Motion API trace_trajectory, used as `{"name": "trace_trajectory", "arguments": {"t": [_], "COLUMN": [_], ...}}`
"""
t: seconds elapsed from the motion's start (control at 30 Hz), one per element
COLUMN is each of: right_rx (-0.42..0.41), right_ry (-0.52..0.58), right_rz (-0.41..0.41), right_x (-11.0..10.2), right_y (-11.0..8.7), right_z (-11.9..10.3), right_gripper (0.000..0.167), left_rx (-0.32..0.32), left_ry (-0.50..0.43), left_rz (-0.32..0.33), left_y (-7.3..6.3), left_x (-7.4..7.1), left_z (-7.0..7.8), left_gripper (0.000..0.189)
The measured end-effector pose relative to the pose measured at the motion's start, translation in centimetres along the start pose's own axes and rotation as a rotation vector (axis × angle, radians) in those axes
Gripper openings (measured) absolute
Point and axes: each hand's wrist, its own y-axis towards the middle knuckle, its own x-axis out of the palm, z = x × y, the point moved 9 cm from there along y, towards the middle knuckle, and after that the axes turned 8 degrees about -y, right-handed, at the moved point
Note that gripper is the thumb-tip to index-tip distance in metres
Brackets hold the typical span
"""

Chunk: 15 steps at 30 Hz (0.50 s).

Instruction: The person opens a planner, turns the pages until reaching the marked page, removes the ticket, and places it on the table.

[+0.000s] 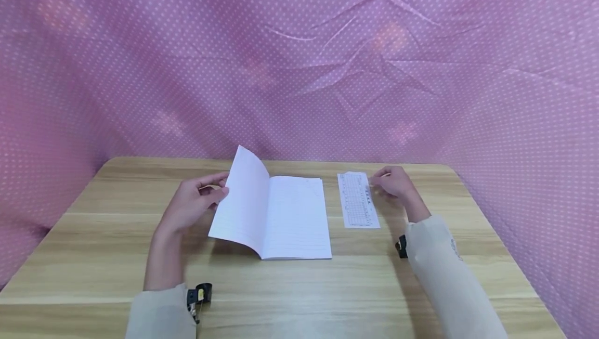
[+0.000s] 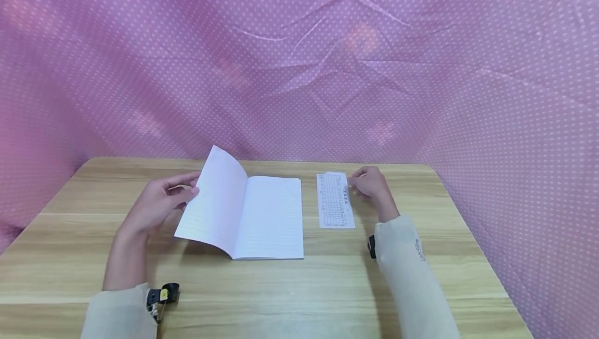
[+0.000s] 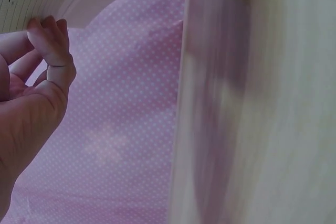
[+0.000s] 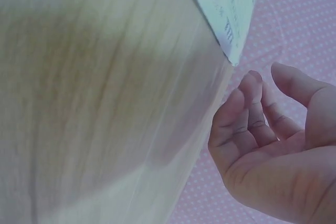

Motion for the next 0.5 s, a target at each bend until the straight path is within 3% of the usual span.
{"name": "trace_trajectory", "arguments": {"t": [0.23,0.5], "right_rx": [-0.075,-0.093], "right_ry": [0.039,0.023], "right_rz": [0.013,0.007], "right_x": [-0.2,0.1], "right_y": [-0.8,-1.6], "right_z": [-1.5,-2.2], "right_gripper": [0.033,0.033], "left_rx": [0.002,0.003], "left_ry": [-0.103,-0.211], "left_rz": [-0.054,-0.141], "left_y": [0.6,1.5], "left_x": [1.5,4.0], "left_z": [0.7,1.5], "left_gripper": [0.049,0.052]}}
